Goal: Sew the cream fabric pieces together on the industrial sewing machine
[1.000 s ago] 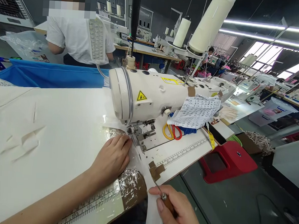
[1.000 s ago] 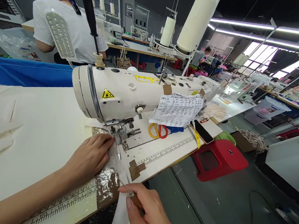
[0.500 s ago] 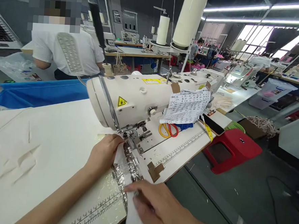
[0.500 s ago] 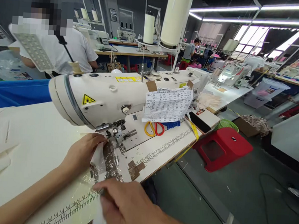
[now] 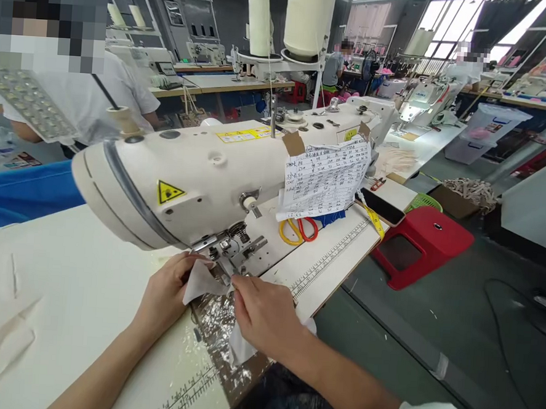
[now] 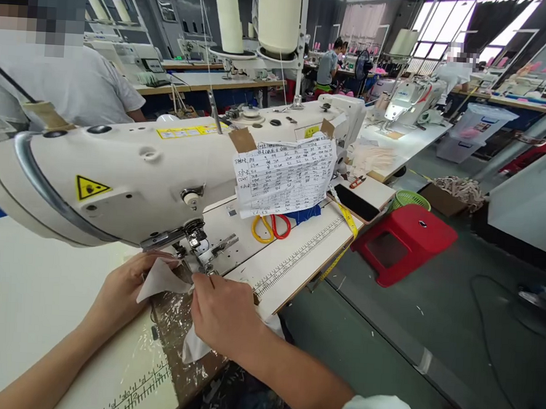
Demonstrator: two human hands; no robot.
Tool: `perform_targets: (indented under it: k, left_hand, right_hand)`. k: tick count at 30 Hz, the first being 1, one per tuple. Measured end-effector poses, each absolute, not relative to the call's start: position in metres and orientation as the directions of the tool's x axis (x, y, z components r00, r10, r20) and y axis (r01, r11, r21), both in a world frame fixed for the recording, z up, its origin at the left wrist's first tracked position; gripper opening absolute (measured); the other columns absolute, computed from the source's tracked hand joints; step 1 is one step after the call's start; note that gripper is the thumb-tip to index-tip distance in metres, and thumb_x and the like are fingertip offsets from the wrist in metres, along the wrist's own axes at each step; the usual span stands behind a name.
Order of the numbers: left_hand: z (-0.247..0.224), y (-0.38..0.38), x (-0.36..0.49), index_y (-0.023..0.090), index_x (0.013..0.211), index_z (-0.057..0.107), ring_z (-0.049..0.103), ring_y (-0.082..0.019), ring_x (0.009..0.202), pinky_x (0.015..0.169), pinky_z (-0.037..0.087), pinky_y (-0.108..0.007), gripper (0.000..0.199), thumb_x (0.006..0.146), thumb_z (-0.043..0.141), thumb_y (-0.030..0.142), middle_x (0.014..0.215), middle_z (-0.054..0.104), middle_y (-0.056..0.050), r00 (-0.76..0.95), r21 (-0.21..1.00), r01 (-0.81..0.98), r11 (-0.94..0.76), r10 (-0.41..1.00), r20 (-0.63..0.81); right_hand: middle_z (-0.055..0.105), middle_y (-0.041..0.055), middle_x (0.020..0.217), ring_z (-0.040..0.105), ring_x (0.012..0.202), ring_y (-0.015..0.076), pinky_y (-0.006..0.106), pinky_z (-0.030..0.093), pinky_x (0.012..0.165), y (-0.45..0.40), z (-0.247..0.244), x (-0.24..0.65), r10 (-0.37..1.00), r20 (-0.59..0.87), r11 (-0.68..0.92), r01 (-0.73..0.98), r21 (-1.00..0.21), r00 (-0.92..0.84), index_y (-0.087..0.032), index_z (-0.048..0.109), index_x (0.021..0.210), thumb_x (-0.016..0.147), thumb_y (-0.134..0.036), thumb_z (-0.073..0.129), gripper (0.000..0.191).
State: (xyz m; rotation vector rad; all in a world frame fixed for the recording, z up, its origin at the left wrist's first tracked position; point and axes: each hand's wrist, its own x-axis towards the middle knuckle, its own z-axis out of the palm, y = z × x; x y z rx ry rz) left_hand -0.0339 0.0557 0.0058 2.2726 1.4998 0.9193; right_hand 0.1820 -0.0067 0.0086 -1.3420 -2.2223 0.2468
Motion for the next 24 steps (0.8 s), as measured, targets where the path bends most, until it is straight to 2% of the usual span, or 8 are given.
perform_targets:
  k: [5, 17, 24]
  left_hand:
    - [0.0048, 0.0572, -0.0342, 0.023, 0.085, 0.071, 0.072, -0.025, 0.089, 0.078, 0.059, -0.034, 0.03, 0.085, 0.053, 0.047, 0.095, 0.076, -0.007, 0.244, 0.557, 0.726, -0.403, 0.908, 0.339]
    - [0.007, 0.0566, -0.0344, 0.023, 0.087, 0.07, 0.072, -0.026, 0.091, 0.076, 0.059, -0.035, 0.028, 0.084, 0.053, 0.045, 0.097, 0.076, -0.008, 0.256, 0.557, 0.734, -0.389, 0.918, 0.304]
    - [0.0064, 0.0561, -0.0347, 0.023, 0.089, 0.072, 0.072, -0.026, 0.09, 0.075, 0.058, -0.036, 0.029, 0.084, 0.053, 0.044, 0.097, 0.077, -0.009, 0.24, 0.556, 0.737, -0.383, 0.919, 0.314]
  right_hand:
    - [0.075, 0.0053, 0.09, 0.072, 0.073, 0.0212, 0.029, 0.042, 0.053, -0.0045, 0.0067, 0.1813, 0.864, 0.335, 0.491, 0.772, -0.404, -0.375, -0.015, 0.063, 0.118, 0.098, -0.016, 0.052, 0.023]
    - [0.076, 0.0056, 0.092, 0.072, 0.073, 0.021, 0.03, 0.042, 0.052, -0.0036, 0.0031, 0.1814, 0.856, 0.352, 0.503, 0.764, -0.404, -0.378, -0.015, 0.061, 0.124, 0.101, -0.018, 0.046, 0.028]
    - [0.076, 0.0059, 0.092, 0.072, 0.076, 0.0209, 0.029, 0.045, 0.055, -0.0045, 0.0037, 0.1813, 0.86, 0.347, 0.501, 0.752, -0.428, -0.375, -0.015, 0.062, 0.121, 0.101, -0.018, 0.044, 0.027]
